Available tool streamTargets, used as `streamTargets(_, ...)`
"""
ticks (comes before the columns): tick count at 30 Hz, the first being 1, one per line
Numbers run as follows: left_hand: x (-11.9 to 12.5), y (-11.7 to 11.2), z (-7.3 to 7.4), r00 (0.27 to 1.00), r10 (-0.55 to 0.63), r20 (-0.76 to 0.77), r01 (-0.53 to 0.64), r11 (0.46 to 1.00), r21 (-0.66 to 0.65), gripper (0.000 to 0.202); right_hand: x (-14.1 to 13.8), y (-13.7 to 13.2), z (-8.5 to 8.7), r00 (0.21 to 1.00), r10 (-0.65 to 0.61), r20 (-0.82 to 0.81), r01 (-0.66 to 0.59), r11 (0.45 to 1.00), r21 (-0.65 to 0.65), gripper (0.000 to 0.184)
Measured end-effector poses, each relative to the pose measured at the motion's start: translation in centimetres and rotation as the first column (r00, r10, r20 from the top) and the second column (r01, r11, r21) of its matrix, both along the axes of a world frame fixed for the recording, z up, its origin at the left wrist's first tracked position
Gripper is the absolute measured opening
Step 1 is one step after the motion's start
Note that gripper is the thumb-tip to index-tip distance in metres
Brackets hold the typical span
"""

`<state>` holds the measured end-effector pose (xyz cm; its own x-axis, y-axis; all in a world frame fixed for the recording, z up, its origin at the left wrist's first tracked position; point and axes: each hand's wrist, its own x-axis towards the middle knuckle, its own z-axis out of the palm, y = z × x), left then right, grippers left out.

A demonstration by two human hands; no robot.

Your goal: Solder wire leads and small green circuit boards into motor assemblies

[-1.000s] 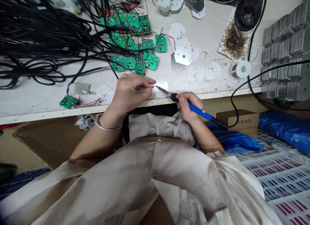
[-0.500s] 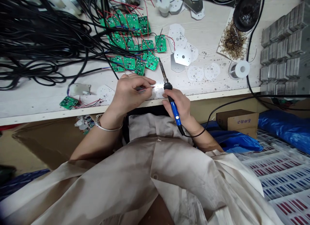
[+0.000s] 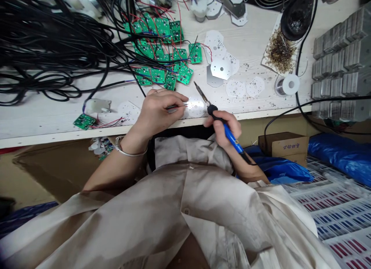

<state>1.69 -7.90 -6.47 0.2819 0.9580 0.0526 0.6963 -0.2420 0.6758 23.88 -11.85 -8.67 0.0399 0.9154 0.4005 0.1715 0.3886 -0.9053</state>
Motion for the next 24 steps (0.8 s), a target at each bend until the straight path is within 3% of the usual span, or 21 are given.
streamTargets(3,0.1,0.0,-0.2,1.0,0.003,-0.009,-0.003,1.0,0.019,0.016,0.7,-0.2,0.1,0.993,-0.06,-0.101,0.054,0.996,-0.067,0.022)
streamTargets(7,0.2,-0.2,-0.4,1.0,0.018,-0.019,-0.017,1.0,0.023,0.015,1.2,0.0,0.1,0.998,-0.045,-0.051,0.037,0.989,-0.142,0.027)
streamTargets(16,0.2,-0.3,-0.3,0.999,0.019,-0.032,-0.018,1.0,0.026,0.014,1.3,0.0,-0.2,0.999,0.015,0.035,-0.009,0.988,-0.155,0.023)
streamTargets(24,0.3,-0.3,-0.4,0.999,0.02,-0.037,-0.018,0.999,0.043,0.016,1.0,0.3,0.2,0.999,-0.018,0.035,0.024,0.98,-0.196,0.032)
